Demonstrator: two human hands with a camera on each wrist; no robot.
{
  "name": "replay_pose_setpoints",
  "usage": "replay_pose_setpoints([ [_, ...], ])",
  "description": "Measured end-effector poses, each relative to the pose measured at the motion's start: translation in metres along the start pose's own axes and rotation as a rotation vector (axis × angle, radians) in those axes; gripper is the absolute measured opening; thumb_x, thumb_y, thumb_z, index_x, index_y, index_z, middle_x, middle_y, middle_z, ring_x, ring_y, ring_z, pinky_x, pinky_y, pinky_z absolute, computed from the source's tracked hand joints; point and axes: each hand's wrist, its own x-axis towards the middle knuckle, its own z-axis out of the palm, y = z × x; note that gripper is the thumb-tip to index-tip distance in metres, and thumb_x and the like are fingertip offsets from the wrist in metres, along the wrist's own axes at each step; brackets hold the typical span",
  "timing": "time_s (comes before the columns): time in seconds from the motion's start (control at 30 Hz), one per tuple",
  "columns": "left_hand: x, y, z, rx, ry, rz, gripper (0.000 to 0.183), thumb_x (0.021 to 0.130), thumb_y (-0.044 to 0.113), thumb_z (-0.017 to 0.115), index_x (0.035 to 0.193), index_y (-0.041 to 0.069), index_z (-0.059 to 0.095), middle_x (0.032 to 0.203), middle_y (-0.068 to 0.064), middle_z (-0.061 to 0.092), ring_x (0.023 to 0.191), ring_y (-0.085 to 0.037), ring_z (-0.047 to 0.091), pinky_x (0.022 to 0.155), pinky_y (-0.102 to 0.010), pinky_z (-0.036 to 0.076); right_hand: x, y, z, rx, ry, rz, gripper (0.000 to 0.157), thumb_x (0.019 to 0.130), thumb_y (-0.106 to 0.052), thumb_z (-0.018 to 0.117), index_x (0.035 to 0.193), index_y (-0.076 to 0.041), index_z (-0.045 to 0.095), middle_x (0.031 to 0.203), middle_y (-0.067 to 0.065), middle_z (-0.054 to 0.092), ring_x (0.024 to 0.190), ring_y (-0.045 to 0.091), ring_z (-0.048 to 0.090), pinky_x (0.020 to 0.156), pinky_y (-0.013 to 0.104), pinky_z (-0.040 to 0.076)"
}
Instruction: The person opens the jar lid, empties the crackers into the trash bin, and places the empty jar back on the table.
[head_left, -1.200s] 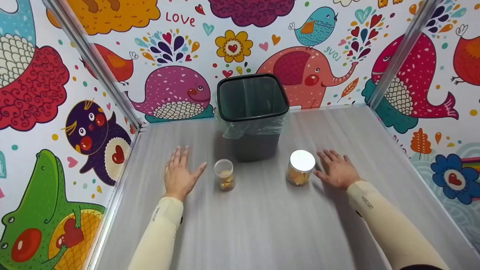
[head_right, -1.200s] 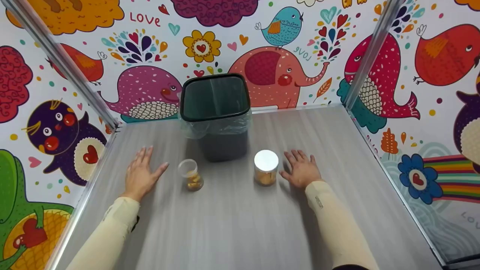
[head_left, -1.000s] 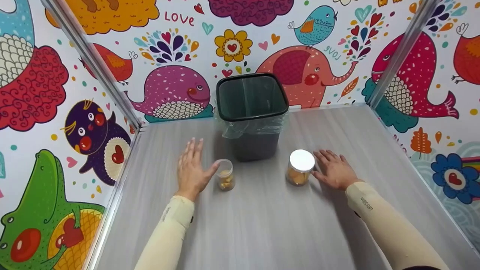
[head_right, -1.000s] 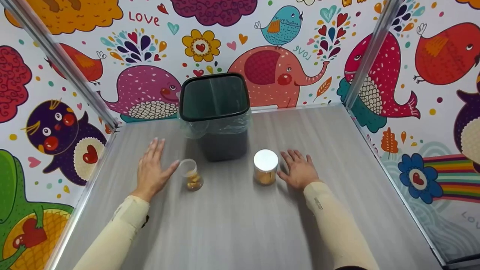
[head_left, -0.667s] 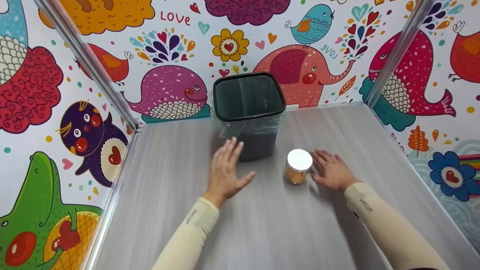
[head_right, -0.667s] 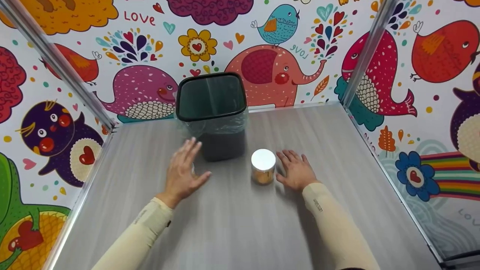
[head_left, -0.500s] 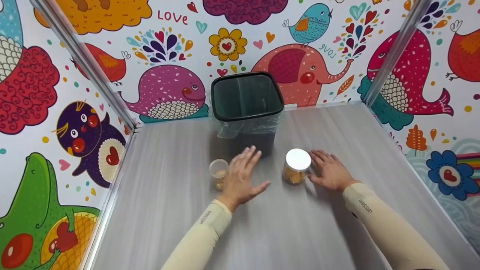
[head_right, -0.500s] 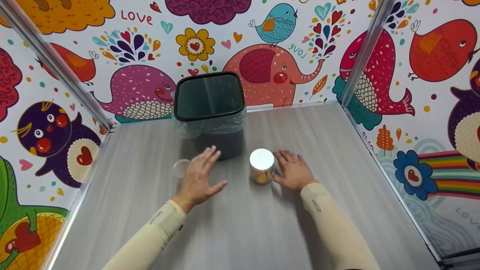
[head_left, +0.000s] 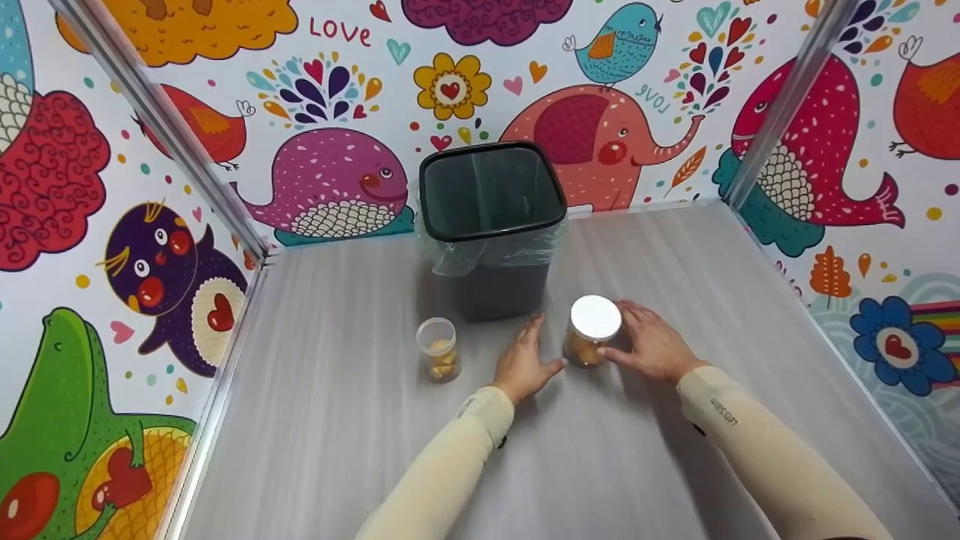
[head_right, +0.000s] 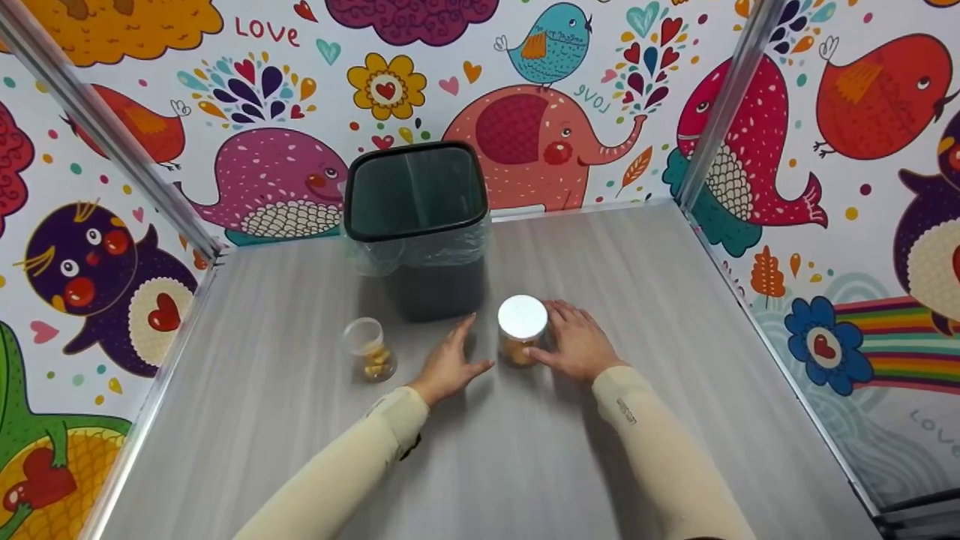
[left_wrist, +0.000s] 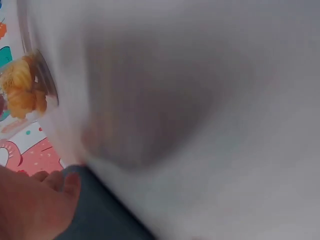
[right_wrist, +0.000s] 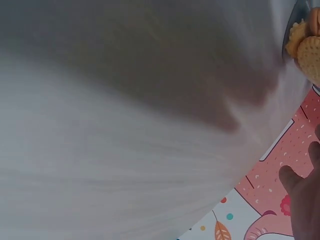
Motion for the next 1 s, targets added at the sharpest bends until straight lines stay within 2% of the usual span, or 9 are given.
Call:
replay_pose_setpoints([
  [0.1, 0.006, 0.008, 0.005, -0.047, -0.026, -0.016, 0.086, 0.088, 0.034, 0.078, 0.155, 0.007, 0.032, 0.155, -0.011, 0.040, 0.138, -0.027, 0.042, 0.111, -0.040, 0.035, 0.002, -0.004, 0.000, 0.029, 0.021, 0.013, 0.093, 0.087, -0.061, 0.066, 0.149, 0.004, 0.038, 0.146, 0.026, 0.044, 0.135, 0.042, 0.040, 0.110, 0.056, 0.030],
  [0.2, 0.009, 0.016, 0.007, -0.053, -0.066, -0.023, 0.086, 0.089, 0.036, 0.076, 0.157, 0.011, 0.029, 0.155, -0.009, 0.039, 0.138, -0.025, 0.042, 0.111, -0.039, 0.035, 0.003, -0.009, 0.001, 0.076, 0.051, 0.038, 0.091, 0.087, -0.057, 0.069, 0.150, 0.001, 0.038, 0.146, 0.025, 0.044, 0.135, 0.042, 0.041, 0.108, 0.058, 0.033],
  [0.33, 0.013, 0.024, 0.011, -0.077, -0.096, -0.023, 0.085, 0.090, 0.033, 0.076, 0.157, 0.013, 0.028, 0.155, -0.007, 0.040, 0.137, -0.023, 0.042, 0.111, -0.038, 0.035, 0.005, -0.016, 0.004, 0.185, 0.085, 0.089, 0.089, 0.086, -0.052, 0.073, 0.150, 0.000, 0.038, 0.146, 0.024, 0.045, 0.134, 0.041, 0.042, 0.106, 0.059, 0.034],
  [0.5, 0.017, 0.030, 0.016, -0.105, -0.070, -0.038, 0.083, 0.089, 0.031, 0.077, 0.156, 0.011, 0.032, 0.153, -0.005, 0.044, 0.136, -0.021, 0.045, 0.110, -0.036, 0.036, 0.012, -0.026, 0.004, 0.339, 0.118, 0.134, 0.092, 0.084, -0.049, 0.077, 0.149, 0.002, 0.037, 0.145, 0.023, 0.047, 0.132, 0.039, 0.046, 0.106, 0.057, 0.035],
  [0.63, 0.020, 0.032, 0.018, -0.091, -0.049, -0.051, 0.081, 0.089, 0.036, 0.076, 0.155, 0.012, 0.034, 0.152, -0.004, 0.045, 0.136, -0.020, 0.044, 0.110, -0.036, 0.036, 0.017, -0.030, 0.003, 0.378, 0.126, 0.155, 0.098, 0.077, -0.052, 0.082, 0.148, 0.001, 0.039, 0.143, 0.020, 0.050, 0.128, 0.036, 0.050, 0.105, 0.054, 0.038],
  [0.73, 0.022, 0.033, 0.018, -0.083, -0.028, -0.047, 0.079, 0.088, 0.031, 0.077, 0.153, 0.012, 0.036, 0.150, -0.005, 0.046, 0.135, -0.020, 0.045, 0.109, -0.038, 0.037, 0.018, -0.030, 0.004, 0.414, 0.133, 0.167, 0.100, 0.073, -0.051, 0.086, 0.147, -0.001, 0.042, 0.140, 0.018, 0.053, 0.125, 0.034, 0.052, 0.104, 0.053, 0.039],
  [0.9, 0.026, 0.035, 0.021, -0.099, 0.000, -0.053, 0.080, 0.082, 0.026, 0.082, 0.150, 0.012, 0.041, 0.145, -0.004, 0.052, 0.131, -0.020, 0.050, 0.106, -0.038, 0.040, 0.017, -0.030, 0.008, 0.495, 0.165, 0.187, 0.096, 0.069, -0.048, 0.089, 0.144, -0.006, 0.047, 0.136, 0.013, 0.057, 0.122, 0.030, 0.055, 0.102, 0.051, 0.041],
  [1.0, 0.029, 0.037, 0.025, -0.120, -0.002, -0.082, 0.084, 0.080, 0.028, 0.085, 0.150, 0.013, 0.040, 0.145, -0.003, 0.052, 0.131, -0.019, 0.050, 0.106, -0.038, 0.040, 0.016, -0.031, 0.009, 0.556, 0.191, 0.207, 0.091, 0.069, -0.046, 0.091, 0.142, -0.010, 0.051, 0.134, 0.009, 0.059, 0.122, 0.027, 0.055, 0.103, 0.049, 0.040],
])
